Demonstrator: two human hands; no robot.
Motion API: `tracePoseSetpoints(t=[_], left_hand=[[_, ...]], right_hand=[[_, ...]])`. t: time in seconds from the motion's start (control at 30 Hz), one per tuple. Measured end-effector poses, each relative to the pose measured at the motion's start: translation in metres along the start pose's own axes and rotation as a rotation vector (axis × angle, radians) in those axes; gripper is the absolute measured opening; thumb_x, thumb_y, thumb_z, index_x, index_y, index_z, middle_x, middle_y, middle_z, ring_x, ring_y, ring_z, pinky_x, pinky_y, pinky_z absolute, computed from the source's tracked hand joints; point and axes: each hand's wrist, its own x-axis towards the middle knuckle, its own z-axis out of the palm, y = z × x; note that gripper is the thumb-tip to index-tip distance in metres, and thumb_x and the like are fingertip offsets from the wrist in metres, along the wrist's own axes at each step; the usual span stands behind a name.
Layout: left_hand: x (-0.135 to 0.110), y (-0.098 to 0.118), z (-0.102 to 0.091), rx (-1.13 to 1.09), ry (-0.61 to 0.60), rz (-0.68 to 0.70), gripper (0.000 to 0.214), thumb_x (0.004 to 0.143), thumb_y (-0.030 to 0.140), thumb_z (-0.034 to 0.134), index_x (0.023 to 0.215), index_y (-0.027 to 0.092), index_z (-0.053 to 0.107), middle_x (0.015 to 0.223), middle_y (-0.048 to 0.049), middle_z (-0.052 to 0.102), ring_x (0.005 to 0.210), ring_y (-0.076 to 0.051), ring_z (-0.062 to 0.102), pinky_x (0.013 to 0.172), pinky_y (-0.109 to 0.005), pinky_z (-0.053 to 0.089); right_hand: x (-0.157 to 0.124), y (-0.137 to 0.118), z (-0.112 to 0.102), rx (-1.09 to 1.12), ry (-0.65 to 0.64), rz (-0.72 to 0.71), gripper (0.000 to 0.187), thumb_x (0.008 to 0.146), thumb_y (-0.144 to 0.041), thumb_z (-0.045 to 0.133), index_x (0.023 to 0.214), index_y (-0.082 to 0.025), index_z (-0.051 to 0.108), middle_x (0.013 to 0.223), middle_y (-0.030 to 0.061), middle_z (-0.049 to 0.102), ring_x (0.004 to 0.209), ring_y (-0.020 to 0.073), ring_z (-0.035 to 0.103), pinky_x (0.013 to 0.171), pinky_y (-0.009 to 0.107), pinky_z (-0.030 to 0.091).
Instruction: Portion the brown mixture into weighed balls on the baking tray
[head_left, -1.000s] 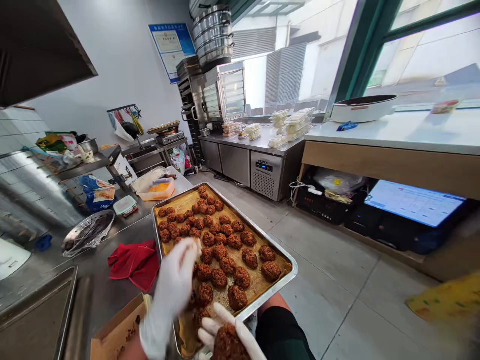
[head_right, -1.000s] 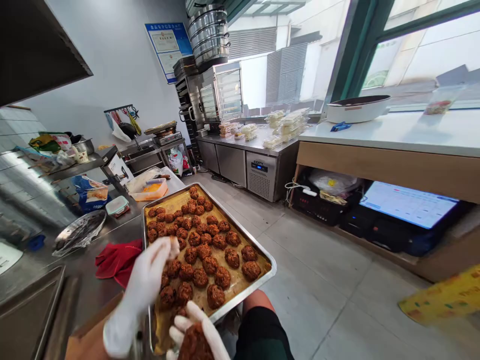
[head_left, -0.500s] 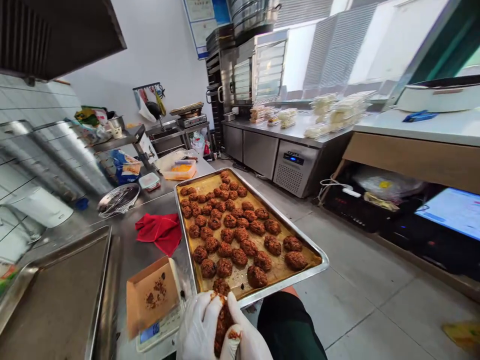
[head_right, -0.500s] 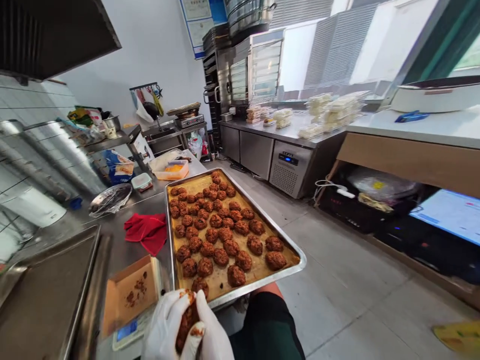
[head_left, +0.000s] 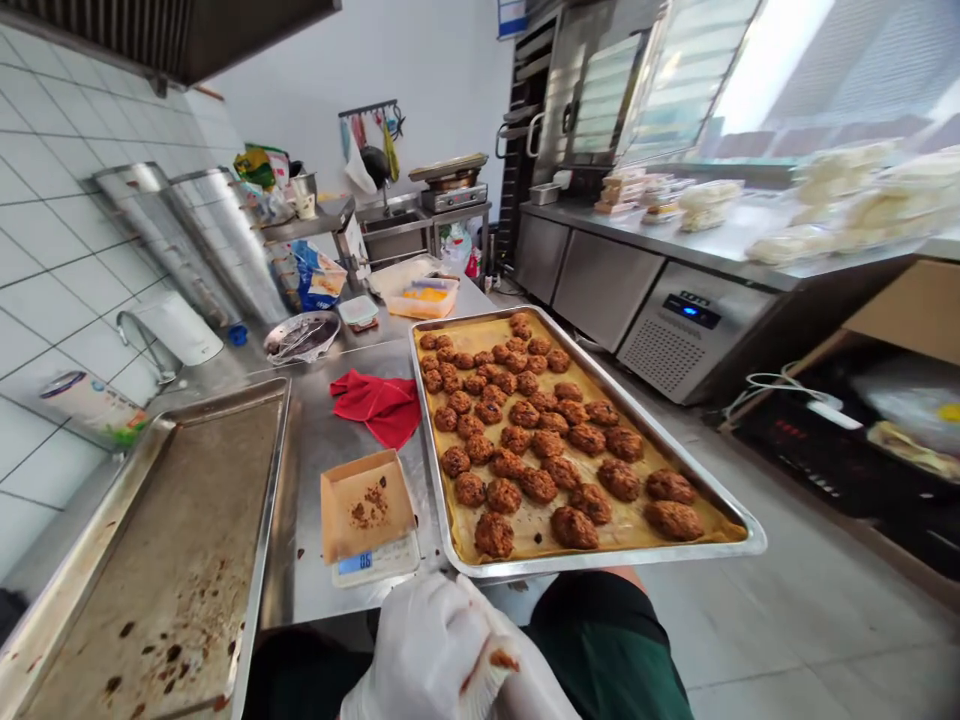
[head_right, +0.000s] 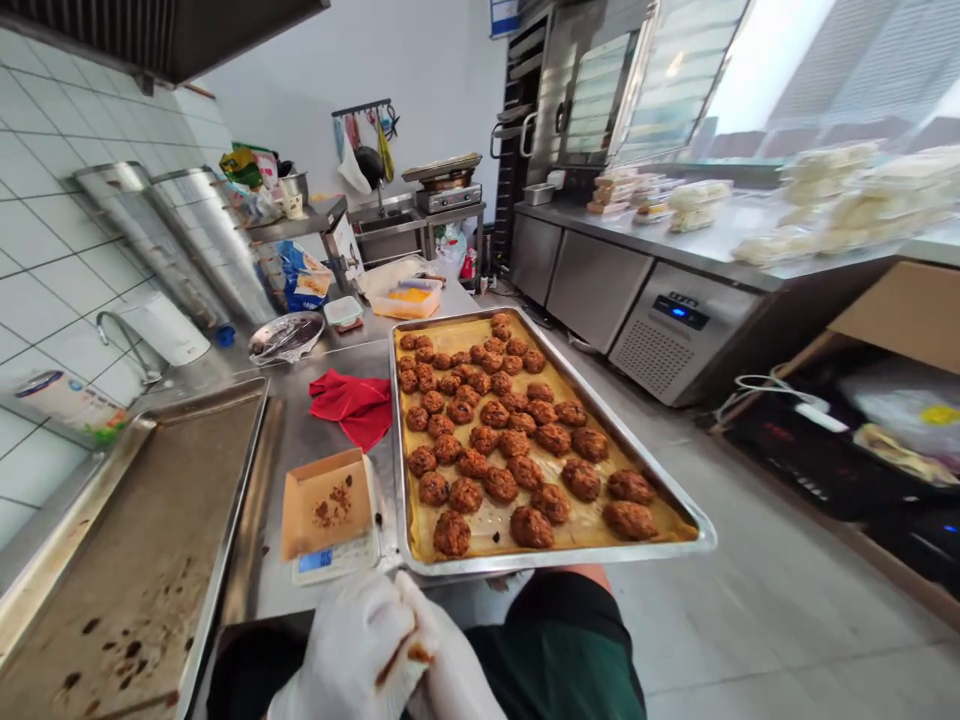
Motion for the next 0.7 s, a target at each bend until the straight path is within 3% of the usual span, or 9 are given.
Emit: tracePoseSetpoints(t=[0.07,0.13,0.27,0.37,0.5,0.67,0.7], left_hand=[[-0.004,-0.001,-0.001,0.095,-0.039,-0.077,0.020,0.092,0.028,0.051,0.103,0.017,0.064,0.100,-0.0154,0.067,0.089,-0.027,0.068,0.073,-0.039,0.057],[-0.011,-0.003,0.001,0.156,-0.014,-0.140,0.038,0.089,0.025,0.055,0.125,0.014,0.058,0.125,-0.0202,0.062,0.111,-0.030,0.065,0.088,-0.042,0.057],[-0.028,-0.006,0.006,0.077,0.022,-0.278,0.049,0.090,0.022,0.053,0.137,0.013,0.049,0.130,-0.0172,0.063,0.121,-0.028,0.061,0.097,-0.040,0.056],[-0.031,-0.004,0.008,0.040,0.003,-0.327,0.044,0.092,0.023,0.052,0.135,0.015,0.052,0.127,-0.0157,0.065,0.116,-0.027,0.064,0.092,-0.038,0.057],[-0.024,0.001,0.011,0.091,0.131,-0.219,0.037,0.087,0.025,0.063,0.122,0.015,0.060,0.114,-0.0159,0.067,0.104,-0.027,0.067,0.088,-0.039,0.056],[-0.020,0.004,0.012,0.011,0.168,-0.196,0.007,0.085,0.013,0.064,0.088,0.018,0.063,0.080,-0.0060,0.064,0.076,-0.019,0.063,0.072,-0.031,0.051],[-0.021,0.003,0.010,-0.008,0.161,-0.189,0.010,0.085,0.012,0.064,0.080,0.019,0.060,0.073,-0.0034,0.061,0.070,-0.017,0.061,0.068,-0.029,0.049]], right_hand=[[0.000,-0.001,0.001,0.022,0.060,-0.018,0.037,0.083,-0.049,0.070,0.100,-0.016,0.076,0.097,0.0103,0.076,0.098,0.0259,0.070,0.088,0.037,0.056],[-0.002,-0.003,0.005,0.038,0.126,-0.056,0.032,0.085,-0.043,0.070,0.104,-0.017,0.075,0.106,0.0097,0.076,0.102,0.0253,0.068,0.092,0.035,0.053],[-0.010,-0.005,0.010,-0.074,0.166,-0.166,0.028,0.088,-0.039,0.067,0.108,-0.021,0.073,0.111,0.0075,0.074,0.105,0.0249,0.066,0.100,0.037,0.049],[-0.014,-0.003,0.012,-0.231,0.203,-0.255,0.027,0.089,-0.042,0.066,0.106,-0.022,0.073,0.111,0.0065,0.073,0.107,0.0250,0.064,0.102,0.037,0.046],[-0.016,0.002,0.014,-0.252,0.179,-0.315,0.026,0.089,-0.049,0.063,0.091,-0.024,0.071,0.099,0.0049,0.072,0.098,0.0237,0.064,0.094,0.036,0.050],[-0.014,0.007,0.015,-0.199,0.065,-0.249,0.028,0.091,-0.048,0.060,0.093,-0.021,0.071,0.091,0.0044,0.070,0.093,0.0207,0.061,0.093,0.034,0.048],[-0.014,0.008,0.015,-0.181,0.032,-0.215,0.026,0.091,-0.045,0.062,0.089,-0.020,0.070,0.086,0.0034,0.068,0.087,0.0191,0.060,0.088,0.032,0.049]])
